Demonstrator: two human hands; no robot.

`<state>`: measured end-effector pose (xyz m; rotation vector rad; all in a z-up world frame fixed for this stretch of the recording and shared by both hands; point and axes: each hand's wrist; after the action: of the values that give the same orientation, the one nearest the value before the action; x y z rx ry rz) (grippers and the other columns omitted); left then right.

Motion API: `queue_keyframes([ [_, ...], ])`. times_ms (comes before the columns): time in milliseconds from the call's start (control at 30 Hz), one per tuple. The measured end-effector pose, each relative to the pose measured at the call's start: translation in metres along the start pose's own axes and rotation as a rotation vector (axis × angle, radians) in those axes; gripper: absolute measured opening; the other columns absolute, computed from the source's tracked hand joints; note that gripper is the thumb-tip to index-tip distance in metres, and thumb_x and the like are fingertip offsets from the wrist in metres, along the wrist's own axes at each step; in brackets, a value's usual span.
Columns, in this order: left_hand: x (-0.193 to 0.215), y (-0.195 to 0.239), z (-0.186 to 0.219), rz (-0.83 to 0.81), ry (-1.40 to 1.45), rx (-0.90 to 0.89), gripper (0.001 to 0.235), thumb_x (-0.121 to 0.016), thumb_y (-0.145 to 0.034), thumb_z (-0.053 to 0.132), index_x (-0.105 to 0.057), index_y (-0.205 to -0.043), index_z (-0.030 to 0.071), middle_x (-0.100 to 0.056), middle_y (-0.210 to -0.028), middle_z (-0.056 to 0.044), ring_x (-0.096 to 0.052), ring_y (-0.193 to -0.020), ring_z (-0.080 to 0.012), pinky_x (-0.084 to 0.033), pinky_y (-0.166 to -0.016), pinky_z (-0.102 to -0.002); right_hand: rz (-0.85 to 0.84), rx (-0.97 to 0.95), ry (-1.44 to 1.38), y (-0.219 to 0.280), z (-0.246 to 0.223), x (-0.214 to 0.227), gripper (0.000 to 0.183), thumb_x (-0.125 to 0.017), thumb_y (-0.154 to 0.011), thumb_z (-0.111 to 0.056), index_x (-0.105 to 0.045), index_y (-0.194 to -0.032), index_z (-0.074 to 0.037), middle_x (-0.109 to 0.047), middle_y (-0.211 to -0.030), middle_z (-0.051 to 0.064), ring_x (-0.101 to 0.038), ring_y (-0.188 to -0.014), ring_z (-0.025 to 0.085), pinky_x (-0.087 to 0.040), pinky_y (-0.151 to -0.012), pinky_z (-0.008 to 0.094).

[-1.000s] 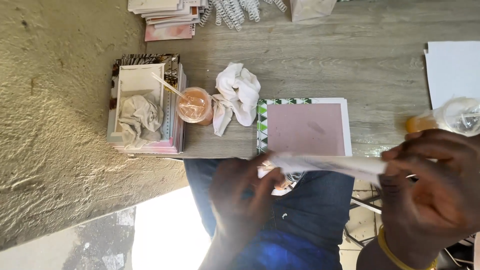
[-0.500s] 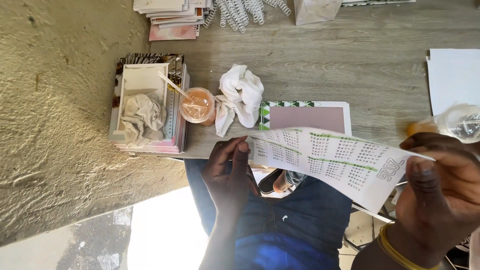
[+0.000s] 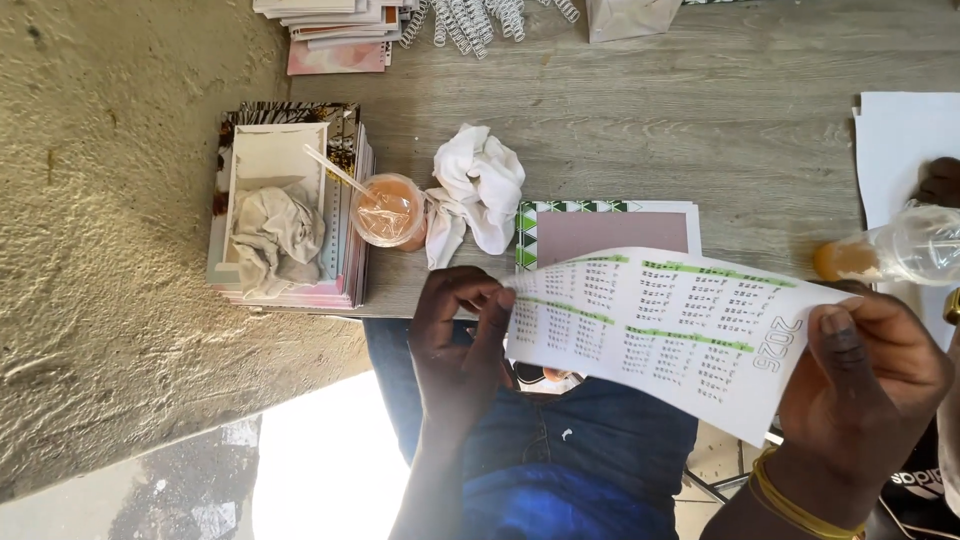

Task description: The person wipes the surface of a 2026 calendar with a white cloth. They repeatedly pick up the calendar, wipe it, and place it back on the table.

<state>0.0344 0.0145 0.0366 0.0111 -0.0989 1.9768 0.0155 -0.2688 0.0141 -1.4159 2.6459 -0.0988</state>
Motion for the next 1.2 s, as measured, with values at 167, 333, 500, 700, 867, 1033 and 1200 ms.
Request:
queue_keyframes([
  [167,0.003,0.008,-0.031,-0.322,-0.101,-0.123,0.001,-0.07,-0.094,0.013,-0.071,-0.095,0.014,-0.072,-0.09,-0.002,-0.064,-0.075,-0.0117,-0.051,-0.067,-0.026,0.036,-0.161,0.041,0.002,0.038,0.035,0.017,-0.076,-0.1,-0.018,-0.066,-0.111,-0.009,-0.065,-0.096,-0.003,-0.062,-0.086,0.002,-0.053,-0.088,0.013],
  [333,-0.003,0.041,-0.06,-0.313,-0.121,0.211,0.012,-0.079,-0.086,0.016,-0.08,-0.097,0.012,-0.078,-0.086,-0.001,-0.07,-0.074,-0.0091,-0.056,-0.068,-0.024,0.092,-0.275,0.133,0.03,0.09,0.079,0.022,-0.076,-0.099,-0.014,-0.07,-0.12,-0.01,-0.07,-0.104,0.0,-0.068,-0.094,0.004,-0.059,-0.093,0.013],
  [500,-0.003,0.058,-0.077,-0.319,-0.074,0.318,0.016,-0.08,-0.086,0.015,-0.07,-0.097,0.011,-0.078,-0.083,-0.002,-0.069,-0.072,-0.0101,-0.054,-0.067,-0.025,0.122,-0.359,0.183,0.044,0.109,0.092,0.033,-0.073,-0.098,-0.01,-0.068,-0.13,-0.009,-0.067,-0.102,-0.003,-0.067,-0.094,0.003,-0.059,-0.099,0.011],
  [700,-0.006,0.043,-0.068,-0.313,-0.163,0.158,0.009,-0.074,-0.087,0.013,-0.071,-0.095,0.015,-0.073,-0.089,0.002,-0.065,-0.077,-0.0094,-0.056,-0.073,-0.026,0.066,-0.263,0.209,0.032,0.099,0.071,0.015,-0.075,-0.101,-0.007,-0.065,-0.11,-0.012,-0.07,-0.105,-0.001,-0.068,-0.096,0.003,-0.058,-0.094,0.012],
  [867,-0.011,-0.003,-0.076,-0.222,-0.094,0.27,0.012,-0.076,-0.085,0.009,-0.067,-0.089,0.016,-0.072,-0.084,0.006,-0.063,-0.081,-0.006,-0.043,-0.063,-0.024,0.036,-0.26,0.225,0.015,0.08,0.026,0.014,-0.077,-0.101,-0.011,-0.065,-0.108,-0.011,-0.07,-0.097,0.001,-0.067,-0.088,0.002,-0.057,-0.085,0.012],
  [1033,-0.022,-0.059,-0.121,-0.199,0.063,0.169,0.018,-0.069,-0.086,-0.004,-0.066,-0.096,0.011,-0.073,-0.086,-0.002,-0.068,-0.083,-0.0122,-0.055,-0.08,-0.028,0.074,-0.189,0.301,-0.007,0.058,-0.043,0.015,-0.079,-0.1,-0.006,-0.066,-0.106,-0.011,-0.071,-0.099,0.003,-0.065,-0.081,0.005,-0.053,-0.07,0.014],
  [1200,-0.038,-0.103,-0.143,-0.092,0.199,0.305,0.014,-0.074,-0.087,0.001,-0.064,-0.087,0.011,-0.073,-0.081,-0.002,-0.067,-0.074,-0.0114,-0.054,-0.069,-0.026,-0.043,0.064,0.456,-0.037,0.044,-0.089,0.014,-0.08,-0.101,-0.001,-0.067,-0.108,0.001,-0.07,-0.1,0.011,-0.065,-0.085,0.014,-0.054,-0.079,0.023],
])
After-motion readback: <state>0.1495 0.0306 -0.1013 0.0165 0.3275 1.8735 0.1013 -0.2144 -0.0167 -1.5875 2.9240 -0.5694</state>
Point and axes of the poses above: each hand's wrist, its own y-axis away from the middle knuckle, its own x-axis out of the back of the hand, z = x × y
